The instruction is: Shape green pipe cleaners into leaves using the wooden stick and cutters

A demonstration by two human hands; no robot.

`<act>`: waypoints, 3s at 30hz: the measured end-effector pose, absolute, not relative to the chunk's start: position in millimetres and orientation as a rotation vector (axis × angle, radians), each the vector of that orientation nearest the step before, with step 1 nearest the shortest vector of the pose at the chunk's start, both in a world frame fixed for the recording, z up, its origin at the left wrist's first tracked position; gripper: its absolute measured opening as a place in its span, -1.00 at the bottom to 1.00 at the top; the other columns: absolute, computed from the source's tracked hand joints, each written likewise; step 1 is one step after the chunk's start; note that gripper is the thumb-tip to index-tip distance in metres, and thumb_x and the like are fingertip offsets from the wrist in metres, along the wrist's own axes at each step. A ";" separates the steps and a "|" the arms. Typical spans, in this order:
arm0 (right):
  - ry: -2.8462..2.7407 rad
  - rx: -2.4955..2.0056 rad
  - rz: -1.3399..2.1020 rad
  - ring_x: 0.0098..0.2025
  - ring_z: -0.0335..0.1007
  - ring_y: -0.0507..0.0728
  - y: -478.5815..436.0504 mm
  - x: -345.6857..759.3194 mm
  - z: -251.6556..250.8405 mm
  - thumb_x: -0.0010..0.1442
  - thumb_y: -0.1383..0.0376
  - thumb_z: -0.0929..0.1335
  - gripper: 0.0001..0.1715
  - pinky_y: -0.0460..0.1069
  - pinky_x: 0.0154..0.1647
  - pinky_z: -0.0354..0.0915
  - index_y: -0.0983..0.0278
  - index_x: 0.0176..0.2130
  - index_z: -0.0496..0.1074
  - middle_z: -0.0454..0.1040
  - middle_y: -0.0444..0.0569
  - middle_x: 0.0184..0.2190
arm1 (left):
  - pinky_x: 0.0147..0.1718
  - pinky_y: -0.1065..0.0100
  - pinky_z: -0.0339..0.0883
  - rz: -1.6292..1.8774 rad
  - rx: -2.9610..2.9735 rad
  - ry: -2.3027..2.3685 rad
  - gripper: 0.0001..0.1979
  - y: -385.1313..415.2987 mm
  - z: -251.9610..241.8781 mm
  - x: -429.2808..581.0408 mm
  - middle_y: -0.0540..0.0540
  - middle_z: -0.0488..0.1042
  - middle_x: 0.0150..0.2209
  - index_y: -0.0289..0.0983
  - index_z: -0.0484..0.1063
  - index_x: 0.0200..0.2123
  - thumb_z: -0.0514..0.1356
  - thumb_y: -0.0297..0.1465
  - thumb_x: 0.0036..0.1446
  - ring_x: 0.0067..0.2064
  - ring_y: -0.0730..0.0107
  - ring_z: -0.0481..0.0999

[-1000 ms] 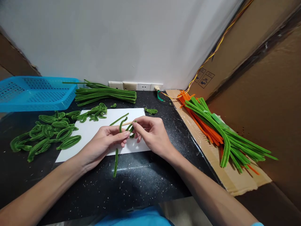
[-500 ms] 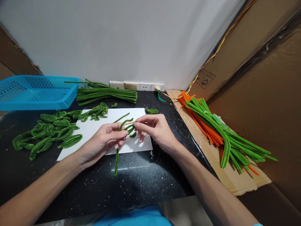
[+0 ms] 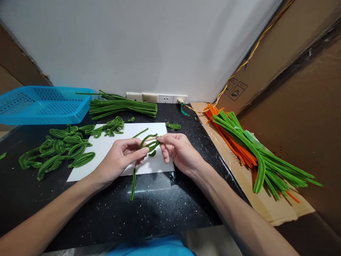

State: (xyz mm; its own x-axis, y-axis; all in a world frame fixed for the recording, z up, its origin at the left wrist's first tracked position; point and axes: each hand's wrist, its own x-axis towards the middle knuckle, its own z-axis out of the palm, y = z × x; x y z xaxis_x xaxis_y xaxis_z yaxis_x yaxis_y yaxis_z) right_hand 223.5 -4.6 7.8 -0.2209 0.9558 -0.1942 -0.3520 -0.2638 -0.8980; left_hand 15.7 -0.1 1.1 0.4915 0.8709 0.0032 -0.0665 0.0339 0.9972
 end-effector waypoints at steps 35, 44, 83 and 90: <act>-1.504 -1.008 1.125 -0.53 0.48 -0.01 -15.7 222.9 2.3 0.07 0.27 0.65 -0.55 -0.15 -0.59 0.41 0.18 -0.03 0.63 0.59 -0.13 -0.35 | -0.53 0.45 0.39 0.728 1.180 0.583 -0.57 -5.0 -6.2 21.0 -0.02 0.44 -0.52 -0.33 0.44 -0.30 0.12 -0.08 0.45 -0.51 0.43 0.50; -1.592 -0.972 0.903 -0.38 0.61 0.07 -14.3 230.7 -4.9 0.17 0.28 0.59 -0.67 -0.07 -0.43 0.54 0.19 -0.03 0.67 0.69 -0.03 -0.25 | -0.59 0.50 0.29 0.693 1.082 0.511 -0.54 -3.6 -6.0 21.0 0.08 0.34 -0.65 -0.31 0.38 -0.40 0.27 -0.03 0.32 -0.59 0.47 0.46; -1.926 -0.998 0.292 -0.49 0.53 0.06 -23.1 222.7 4.0 0.30 0.36 0.49 -0.94 -0.05 -0.44 0.46 0.21 -0.26 0.59 0.65 -0.08 -0.40 | -0.57 0.49 0.16 0.859 1.338 0.673 -0.62 -8.0 -3.0 20.2 0.11 0.23 -0.56 -0.32 0.45 -0.30 0.22 -0.10 0.39 -0.55 0.56 0.22; -2.007 -0.892 0.108 -0.42 0.57 0.08 -23.0 222.9 1.6 0.35 0.40 0.45 -0.91 -0.05 -0.39 0.49 0.22 -0.22 0.58 0.66 -0.05 -0.38 | -0.58 0.47 0.14 0.847 1.290 0.648 -0.68 -7.0 -3.0 20.5 0.11 0.25 -0.57 -0.32 0.49 -0.25 0.26 -0.15 0.36 -0.56 0.55 0.20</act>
